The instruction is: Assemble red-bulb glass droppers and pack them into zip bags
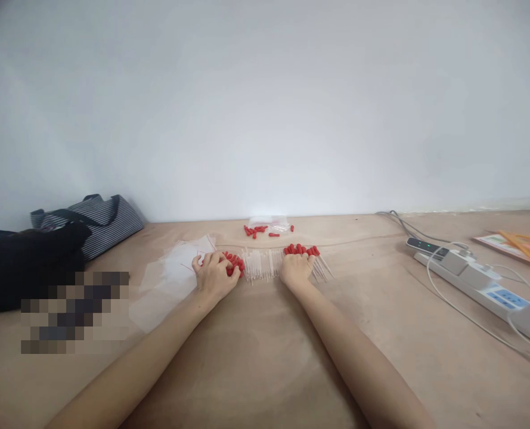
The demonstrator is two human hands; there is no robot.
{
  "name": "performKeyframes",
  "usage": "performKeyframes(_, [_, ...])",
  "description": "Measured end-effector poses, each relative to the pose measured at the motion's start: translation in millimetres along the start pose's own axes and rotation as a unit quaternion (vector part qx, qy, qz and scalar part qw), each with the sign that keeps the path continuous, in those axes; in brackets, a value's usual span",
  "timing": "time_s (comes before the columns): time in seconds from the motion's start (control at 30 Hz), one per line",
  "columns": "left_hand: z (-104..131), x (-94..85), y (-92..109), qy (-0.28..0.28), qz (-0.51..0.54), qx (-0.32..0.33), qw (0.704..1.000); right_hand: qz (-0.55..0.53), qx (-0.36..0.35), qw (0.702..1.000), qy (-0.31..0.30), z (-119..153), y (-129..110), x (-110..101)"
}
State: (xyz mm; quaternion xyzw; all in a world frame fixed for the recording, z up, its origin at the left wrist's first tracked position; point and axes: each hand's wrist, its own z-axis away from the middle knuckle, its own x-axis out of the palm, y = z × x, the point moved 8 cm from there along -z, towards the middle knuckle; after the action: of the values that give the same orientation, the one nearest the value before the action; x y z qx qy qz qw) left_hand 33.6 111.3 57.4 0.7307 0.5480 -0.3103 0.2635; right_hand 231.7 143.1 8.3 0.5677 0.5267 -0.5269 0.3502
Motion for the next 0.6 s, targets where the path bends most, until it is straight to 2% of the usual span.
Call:
performKeyframes(0.2, [20, -26.0, -3, 0.025, 0.054, 0.006, 0.998, 0.006, -0.01, 1.0, 0.013, 6, -2, -4])
performKeyframes(0.33, [44, -31.8, 2, -0.038, 0.114, 0.062, 0.991, 0.001, -0.047, 0.999, 0.027, 19, -1, -14])
performKeyframes(0.43, [56, -29.9, 6, -0.098, 0.145, 0.096, 0.98, -0.009, -0.124, 0.991, 0.051, 37, -3, -21])
performKeyframes(0.6, [57, -25.5, 6, -0.144, 0.166, 0.086, 0.972, -0.042, -0.297, 0.951, 0.07, 74, -6, -27])
